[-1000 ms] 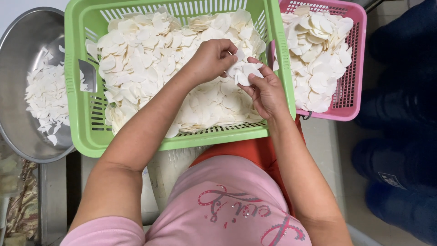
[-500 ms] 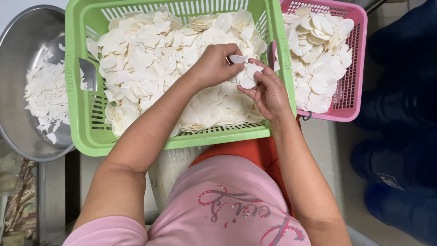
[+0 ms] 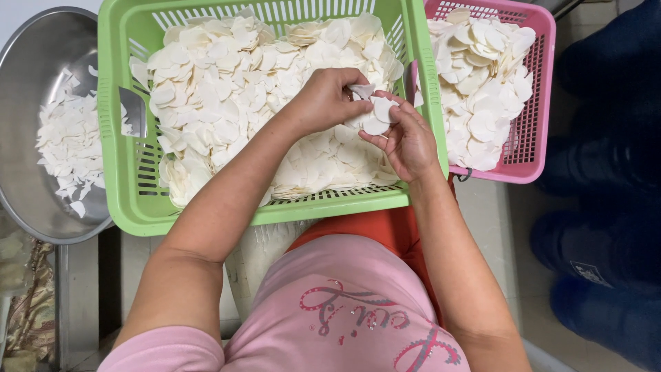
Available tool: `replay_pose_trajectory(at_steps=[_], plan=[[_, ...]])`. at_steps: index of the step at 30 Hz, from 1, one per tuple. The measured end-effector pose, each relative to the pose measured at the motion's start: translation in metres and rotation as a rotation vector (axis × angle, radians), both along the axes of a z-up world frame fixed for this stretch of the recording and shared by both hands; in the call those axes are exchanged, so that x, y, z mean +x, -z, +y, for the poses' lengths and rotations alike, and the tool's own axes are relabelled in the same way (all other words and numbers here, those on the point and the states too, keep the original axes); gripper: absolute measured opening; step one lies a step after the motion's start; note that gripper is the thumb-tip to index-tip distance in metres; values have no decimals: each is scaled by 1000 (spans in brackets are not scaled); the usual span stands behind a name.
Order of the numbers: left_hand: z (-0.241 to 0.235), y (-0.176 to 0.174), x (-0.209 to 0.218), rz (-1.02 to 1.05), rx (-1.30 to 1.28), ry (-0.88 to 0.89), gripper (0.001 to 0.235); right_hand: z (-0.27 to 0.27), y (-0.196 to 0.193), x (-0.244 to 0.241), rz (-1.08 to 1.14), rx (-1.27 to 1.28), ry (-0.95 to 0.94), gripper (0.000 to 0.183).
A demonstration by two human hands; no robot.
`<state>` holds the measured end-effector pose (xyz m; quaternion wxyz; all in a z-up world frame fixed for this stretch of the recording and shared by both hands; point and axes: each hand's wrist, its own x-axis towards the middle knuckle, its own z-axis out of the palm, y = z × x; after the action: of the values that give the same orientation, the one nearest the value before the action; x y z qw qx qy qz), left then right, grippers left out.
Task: The person sorts white, thin, round food slices from a green basket into a pink basket. They pick up slices by hand, separate them, and transfer them between the containers.
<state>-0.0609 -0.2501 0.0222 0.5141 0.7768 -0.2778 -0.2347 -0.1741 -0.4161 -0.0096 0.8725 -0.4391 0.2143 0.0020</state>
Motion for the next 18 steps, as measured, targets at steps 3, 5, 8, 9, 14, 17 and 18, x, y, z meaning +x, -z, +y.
replay_pose_trajectory(at_steps=[3, 5, 8, 9, 14, 17, 18], plan=[[1, -5, 0, -38, -14, 7, 5, -3, 7, 1, -5, -2, 10, 37], [3, -6, 2, -35, -50, 11, 3, -6, 14, 1, -12, 28, 40, 37], [12, -6, 5, 41, -88, -78, 6, -8, 12, 2, -5, 90, 39, 39], [17, -9, 5, 85, -73, -98, 8, -8, 10, 1, -7, 113, 39, 40], [88, 0, 36, 77, -141, -275, 11, -41, 7, -5, -111, 139, 45, 53], [187, 11, 69, -70, -110, -571, 6, -75, -6, -7, -189, 126, 156, 55], [228, 25, 82, -205, -75, -712, 8, -79, -23, -10, -40, -64, 280, 55]])
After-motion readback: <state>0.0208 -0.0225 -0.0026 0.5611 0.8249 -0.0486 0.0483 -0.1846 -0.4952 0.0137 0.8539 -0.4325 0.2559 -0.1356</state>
